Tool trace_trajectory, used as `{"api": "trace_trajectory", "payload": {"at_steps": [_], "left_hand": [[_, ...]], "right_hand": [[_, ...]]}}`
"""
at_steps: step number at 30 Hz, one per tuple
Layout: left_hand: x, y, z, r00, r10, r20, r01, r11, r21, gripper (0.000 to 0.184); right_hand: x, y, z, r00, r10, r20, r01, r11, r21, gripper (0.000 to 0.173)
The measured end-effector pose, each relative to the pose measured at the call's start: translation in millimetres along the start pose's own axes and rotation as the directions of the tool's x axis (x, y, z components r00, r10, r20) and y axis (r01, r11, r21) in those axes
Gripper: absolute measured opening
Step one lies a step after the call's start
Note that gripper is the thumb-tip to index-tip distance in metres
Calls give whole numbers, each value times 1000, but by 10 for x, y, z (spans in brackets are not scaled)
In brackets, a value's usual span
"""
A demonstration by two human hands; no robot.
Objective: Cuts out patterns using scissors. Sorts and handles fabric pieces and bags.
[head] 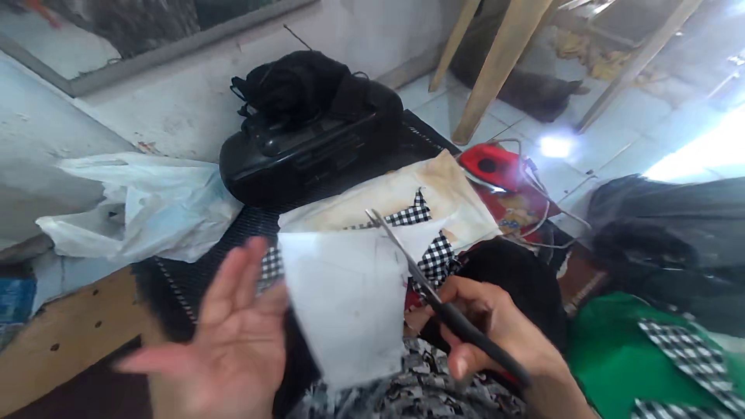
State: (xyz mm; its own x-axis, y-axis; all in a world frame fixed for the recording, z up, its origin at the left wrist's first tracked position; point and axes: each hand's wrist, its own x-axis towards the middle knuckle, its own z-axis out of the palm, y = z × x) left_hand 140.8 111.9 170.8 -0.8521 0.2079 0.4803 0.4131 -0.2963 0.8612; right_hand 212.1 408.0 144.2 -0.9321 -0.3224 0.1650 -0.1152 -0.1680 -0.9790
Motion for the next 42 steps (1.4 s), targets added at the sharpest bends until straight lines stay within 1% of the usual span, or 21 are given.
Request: {"api": "trace_trajectory", "payload": {"at_steps": [1,2,3,5,6,8,9,10,11,14,18,21,24,27,32,37,42], "left_hand": [[49,67,64,995,-91,30,94,990,-103,90],[86,97,129,989,-145,40,148,983,-108,90],[111,108,192,982,-189,28,190,979,-71,85],[150,100,308,950,-310,-47,308,950,-40,79],[153,84,351,923,-375,-85,371,927,-58,72],[149,39,403,892,-436,-119,432,900,-60,38],[137,27,406,894,-435,-107,433,900,-42,26],[126,26,405,903,-419,-92,419,908,-19,19],[120,34,401,913,-399,-81,400,916,5,17],[121,74,374,935,-351,-56,354,933,66,18],[118,93,355,938,-340,-72,347,930,120,20],[104,71,332,935,-346,-82,353,929,110,19],[86,48,304,930,-351,-106,360,930,79,16],[84,44,252,926,-361,-114,368,929,49,15],[56,46,182,923,-383,-44,385,921,57,16],[22,59,239,925,-361,-120,376,915,143,17],[-19,42,296,932,-328,-152,354,914,200,18]], "right_hand": [[10,6,32,1000,0,4,0,1000,0,44],[18,13,66,1000,-1,4,1,1000,5,44],[18,21,92,1000,-1,-1,1,1000,12,43],[-4,35,124,1000,11,-20,-11,1000,10,44],[-22,41,133,999,19,-27,-19,1000,1,45],[-51,64,135,999,30,-27,-30,1000,-9,49],[-65,80,136,999,35,-21,-35,999,1,51],[-76,96,136,999,42,-14,-42,999,15,54],[-83,111,133,999,49,-6,-49,998,27,57],[-86,151,131,997,60,38,-62,997,47,62],[-62,166,156,996,63,60,-64,998,18,67],[-50,165,181,993,91,73,-93,995,23,71],[-54,177,180,986,109,126,-115,992,47,75],[-56,199,184,979,126,162,-136,990,48,74],[-31,220,178,981,129,146,-135,990,35,71],[-18,189,231,984,143,104,-137,989,-62,78],[-19,194,271,993,112,23,-108,985,-134,74]]}}
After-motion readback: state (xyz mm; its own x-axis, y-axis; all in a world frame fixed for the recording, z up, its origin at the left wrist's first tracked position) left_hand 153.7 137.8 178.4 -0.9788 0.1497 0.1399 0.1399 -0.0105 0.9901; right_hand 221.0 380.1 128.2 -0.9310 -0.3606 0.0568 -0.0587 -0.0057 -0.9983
